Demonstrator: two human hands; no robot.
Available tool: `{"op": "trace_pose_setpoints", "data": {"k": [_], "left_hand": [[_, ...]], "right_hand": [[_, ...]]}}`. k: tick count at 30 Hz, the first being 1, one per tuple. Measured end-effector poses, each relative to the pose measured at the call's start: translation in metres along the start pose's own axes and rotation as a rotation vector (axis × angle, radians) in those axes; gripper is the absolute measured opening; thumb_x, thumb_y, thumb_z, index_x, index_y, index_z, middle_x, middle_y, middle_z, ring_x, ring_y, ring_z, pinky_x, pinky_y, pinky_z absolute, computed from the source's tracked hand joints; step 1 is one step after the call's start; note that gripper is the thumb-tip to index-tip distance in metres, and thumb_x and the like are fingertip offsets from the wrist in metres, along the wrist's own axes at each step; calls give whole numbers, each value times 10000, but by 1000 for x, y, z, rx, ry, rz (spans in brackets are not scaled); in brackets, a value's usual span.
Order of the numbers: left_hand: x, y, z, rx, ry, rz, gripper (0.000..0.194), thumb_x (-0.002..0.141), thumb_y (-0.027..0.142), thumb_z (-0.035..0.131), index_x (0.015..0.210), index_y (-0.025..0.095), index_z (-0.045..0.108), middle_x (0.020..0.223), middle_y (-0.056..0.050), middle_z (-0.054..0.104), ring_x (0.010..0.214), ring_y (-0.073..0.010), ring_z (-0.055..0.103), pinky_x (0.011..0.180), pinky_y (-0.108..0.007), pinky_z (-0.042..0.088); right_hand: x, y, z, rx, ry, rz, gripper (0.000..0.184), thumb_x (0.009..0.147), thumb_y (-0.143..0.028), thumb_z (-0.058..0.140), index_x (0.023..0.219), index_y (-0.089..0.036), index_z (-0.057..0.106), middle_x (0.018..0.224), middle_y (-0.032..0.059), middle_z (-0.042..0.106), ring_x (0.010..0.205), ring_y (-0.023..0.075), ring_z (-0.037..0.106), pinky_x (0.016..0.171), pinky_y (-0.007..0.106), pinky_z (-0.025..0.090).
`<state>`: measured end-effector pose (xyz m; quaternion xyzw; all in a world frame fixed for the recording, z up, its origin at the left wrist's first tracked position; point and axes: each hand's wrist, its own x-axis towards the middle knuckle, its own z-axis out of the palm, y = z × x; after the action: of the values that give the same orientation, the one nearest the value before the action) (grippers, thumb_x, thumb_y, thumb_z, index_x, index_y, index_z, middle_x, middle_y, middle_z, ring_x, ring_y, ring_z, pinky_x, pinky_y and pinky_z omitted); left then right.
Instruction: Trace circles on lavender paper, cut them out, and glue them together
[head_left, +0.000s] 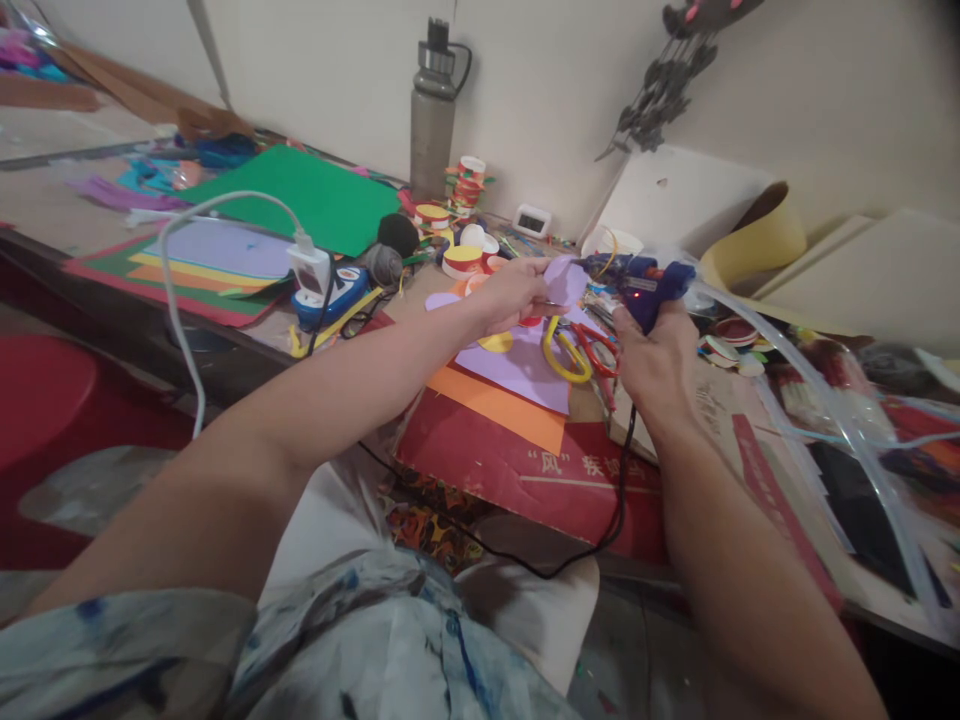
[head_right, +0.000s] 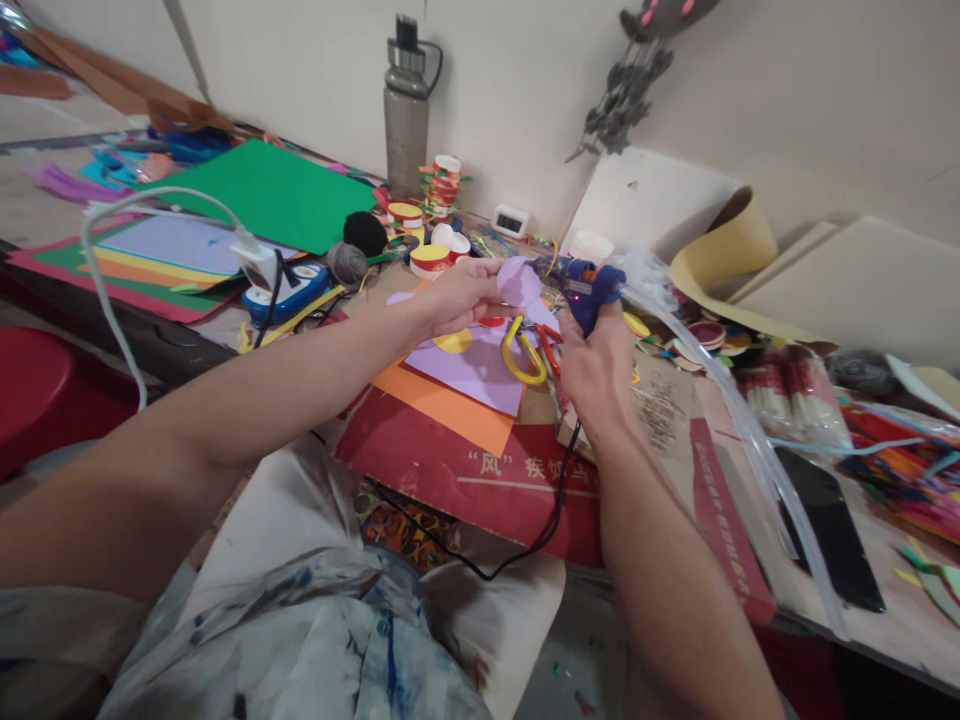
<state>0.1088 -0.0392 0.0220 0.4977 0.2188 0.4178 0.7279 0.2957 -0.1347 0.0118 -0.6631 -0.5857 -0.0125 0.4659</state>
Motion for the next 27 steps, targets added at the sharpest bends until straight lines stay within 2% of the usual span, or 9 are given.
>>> {"op": "trace_pose_setpoints", "data": {"k": [3,6,10,13,18,22,27], "left_hand": [[0,2,-1,-5,14,11,369,832,-148,518,981,119,724,908,-28,776,882,-107,753,1199,-450,586],[2,3,-2,-5,35,0,414,853,-132,556,1119,117,752,1036,-69,820,1019,-142,796,1201,-435,583],[3,7,-2,-41,68,15,536,874,-127,537,1303,125,738,1183,-96,831,1166,-159,792,1219,-417,577],[5,9,-2,-63,82,45,581,876,-117,536,1368,139,709,1229,-97,822,1201,-164,784,1230,-426,573],[10,7,-7,-89,132,85,565,869,-88,580,1357,182,668,1221,-91,808,1180,-183,785,1214,-454,588],[13,4,-8,-96,174,79,538,853,-99,575,1294,202,644,1223,-85,788,1175,-184,766,1192,-469,600],[11,3,-6,-90,154,62,530,840,-100,516,1271,193,615,1221,-74,778,1134,-151,766,1169,-427,604]], "right_hand": [[0,1,-1,-28,9,1,579,1020,-616,598,1423,-208,677,1294,228,792,1189,412,738,1040,597,607],[0,2,0,-49,16,2,568,1026,-588,590,1427,-194,669,1304,231,785,1203,406,735,1065,601,596],[0,1,-2,-46,1,9,569,1022,-589,598,1417,-186,669,1314,240,777,1229,410,727,1076,594,588],[0,-2,-3,-24,-24,13,567,1011,-612,610,1397,-202,677,1307,236,783,1213,416,731,1069,599,586],[-3,-9,-4,8,-21,-1,521,966,-592,640,1326,-225,725,1239,225,811,1085,418,753,1041,635,587],[-4,-9,-2,18,-44,-19,532,963,-629,634,1315,-243,733,1248,220,813,1099,419,750,1044,643,583],[-3,-8,0,51,-42,-6,573,958,-660,648,1351,-251,728,1266,205,809,1121,421,746,1070,656,565]]}}
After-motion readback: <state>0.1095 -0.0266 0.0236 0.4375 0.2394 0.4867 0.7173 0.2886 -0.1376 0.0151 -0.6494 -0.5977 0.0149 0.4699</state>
